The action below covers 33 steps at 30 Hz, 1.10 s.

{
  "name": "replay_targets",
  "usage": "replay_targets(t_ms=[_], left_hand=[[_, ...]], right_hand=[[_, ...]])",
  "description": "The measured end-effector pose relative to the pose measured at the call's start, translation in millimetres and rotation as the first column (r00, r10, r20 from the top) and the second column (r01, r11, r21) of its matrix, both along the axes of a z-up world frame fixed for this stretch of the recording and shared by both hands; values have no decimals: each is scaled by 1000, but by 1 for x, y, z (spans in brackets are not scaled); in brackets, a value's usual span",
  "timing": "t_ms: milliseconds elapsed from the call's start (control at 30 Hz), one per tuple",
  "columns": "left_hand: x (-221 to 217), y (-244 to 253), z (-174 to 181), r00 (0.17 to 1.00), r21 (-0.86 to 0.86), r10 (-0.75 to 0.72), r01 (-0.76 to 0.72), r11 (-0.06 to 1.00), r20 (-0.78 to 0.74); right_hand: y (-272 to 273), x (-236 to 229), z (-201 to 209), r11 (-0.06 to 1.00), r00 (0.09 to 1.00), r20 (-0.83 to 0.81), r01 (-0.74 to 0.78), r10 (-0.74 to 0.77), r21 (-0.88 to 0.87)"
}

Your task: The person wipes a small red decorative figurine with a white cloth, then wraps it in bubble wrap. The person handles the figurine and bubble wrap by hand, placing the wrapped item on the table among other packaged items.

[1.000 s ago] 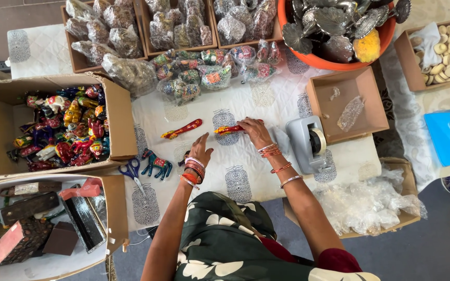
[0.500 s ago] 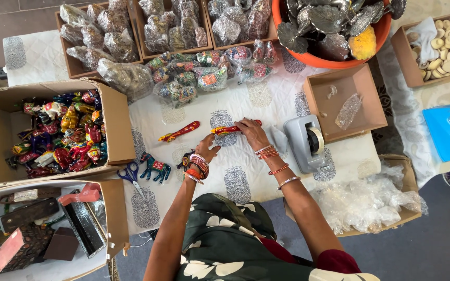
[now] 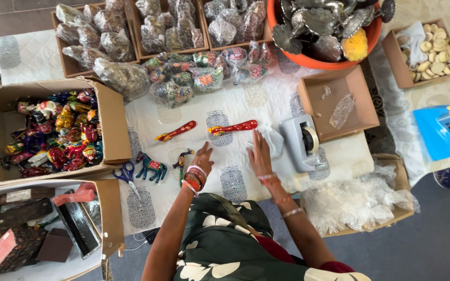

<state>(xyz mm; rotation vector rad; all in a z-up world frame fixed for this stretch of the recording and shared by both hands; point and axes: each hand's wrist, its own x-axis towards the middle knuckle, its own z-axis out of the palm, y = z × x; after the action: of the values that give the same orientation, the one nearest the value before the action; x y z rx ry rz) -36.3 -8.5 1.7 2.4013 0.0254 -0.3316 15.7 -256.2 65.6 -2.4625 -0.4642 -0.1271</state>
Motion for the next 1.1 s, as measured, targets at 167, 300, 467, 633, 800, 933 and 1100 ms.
replay_targets(t_ms=[167, 300, 467, 633, 800, 933, 1100], left_hand=[[-12, -14, 7, 997, 185, -39, 51, 981, -67], [-9, -18, 41, 989, 205, -1, 31, 978, -147], [-13, -11, 28, 993, 202, -2, 25, 979, -116], [-10, -11, 45, 985, 254, -25, 69, 965, -171], [-10, -7, 13, 987, 320, -50, 97, 942, -151], [-17, -12, 18, 993, 319, -91, 113, 941, -81], [-12, -20, 51, 988, 373, -56, 107, 921, -147]], right_hand=[[-50, -81, -21, 960, 998, -6, -60, 61, -272], [-72, -97, -23, 945, 999, -32, -21, 11, -327], [-57, -70, -8, 948, 999, 41, 45, -34, -314], [-70, -86, 8, 979, 995, 70, 85, -73, -184], [-139, -142, 4, 874, 894, 177, 443, -412, -200], [-204, -189, -7, 633, 681, 262, 733, -684, -251], [-243, -202, 23, 477, 472, 86, 876, -878, 67]])
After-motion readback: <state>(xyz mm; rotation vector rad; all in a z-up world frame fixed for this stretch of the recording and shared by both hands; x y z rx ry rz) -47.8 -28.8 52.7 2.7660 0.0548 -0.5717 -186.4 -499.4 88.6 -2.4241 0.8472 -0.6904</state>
